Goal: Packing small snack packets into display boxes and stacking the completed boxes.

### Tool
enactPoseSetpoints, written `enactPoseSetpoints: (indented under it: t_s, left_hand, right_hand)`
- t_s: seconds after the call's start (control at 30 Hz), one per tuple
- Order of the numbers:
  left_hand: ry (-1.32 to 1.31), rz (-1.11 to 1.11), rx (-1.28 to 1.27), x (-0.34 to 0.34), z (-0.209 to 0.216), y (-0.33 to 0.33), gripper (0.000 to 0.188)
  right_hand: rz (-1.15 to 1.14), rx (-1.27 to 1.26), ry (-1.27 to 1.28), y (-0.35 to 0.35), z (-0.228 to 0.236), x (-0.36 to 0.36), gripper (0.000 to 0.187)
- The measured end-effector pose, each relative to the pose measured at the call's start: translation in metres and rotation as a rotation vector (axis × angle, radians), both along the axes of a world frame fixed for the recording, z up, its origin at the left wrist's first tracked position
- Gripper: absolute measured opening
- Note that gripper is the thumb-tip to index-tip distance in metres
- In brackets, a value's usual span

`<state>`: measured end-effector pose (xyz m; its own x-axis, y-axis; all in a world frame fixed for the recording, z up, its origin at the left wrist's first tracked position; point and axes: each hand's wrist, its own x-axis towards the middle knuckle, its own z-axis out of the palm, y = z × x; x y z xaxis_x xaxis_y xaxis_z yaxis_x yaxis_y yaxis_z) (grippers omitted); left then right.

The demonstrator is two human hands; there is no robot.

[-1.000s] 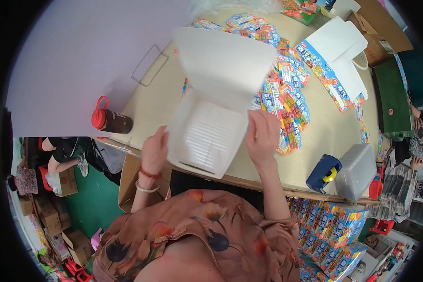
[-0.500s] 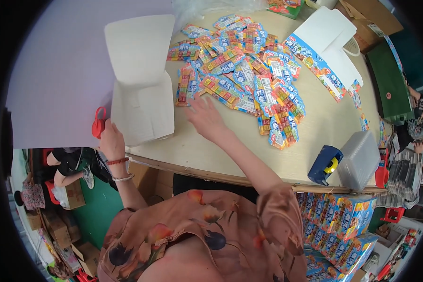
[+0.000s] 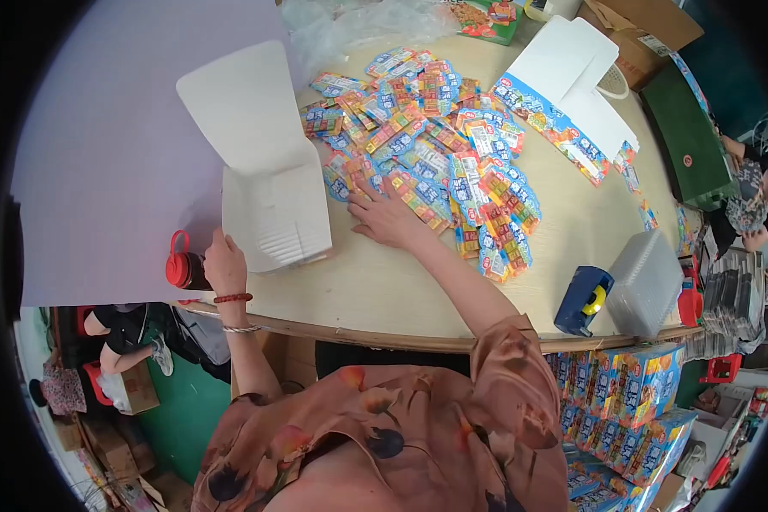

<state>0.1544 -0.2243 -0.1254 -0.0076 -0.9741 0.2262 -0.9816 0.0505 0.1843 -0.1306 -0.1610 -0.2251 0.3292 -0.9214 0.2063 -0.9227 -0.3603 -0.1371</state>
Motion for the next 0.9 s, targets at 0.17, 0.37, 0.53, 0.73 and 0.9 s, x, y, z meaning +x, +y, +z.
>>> enactPoseSetpoints:
  t_s: [0.17,0.37,0.53,0.73,0.9]
  left_hand:
    - [-0.015,0.056,0.033,0.005,-0.021,-0.022,0.016]
    - [0.021,0.095,0.04,0.005,-0.017,-0.028,0.026]
    - [0.164,-0.075,-0.429,-0.002,-0.015,-0.024,0.049]
    - [0.72,-0.725,0.057,-0.098,0.003,0.064,0.033]
    - [0.739,-0.955,0.221,-0.214,-0.042,0.07,0.058]
  right_hand:
    - [-0.009,0.001,0.038,0.026,0.006,-0.005,0.039]
    - [-0.069,-0.082,-0.138,0.071,0.017,-0.004,0.041]
    - [-0.606,-0.334,-0.47,0.119,0.018,-0.049,0.056]
    - [-1.244,-0.296,-0.473,0.152,0.025,-0.173,0.082]
    - [-1.198,0.21,-0.689,0.137,0.021,-0.221,0.088]
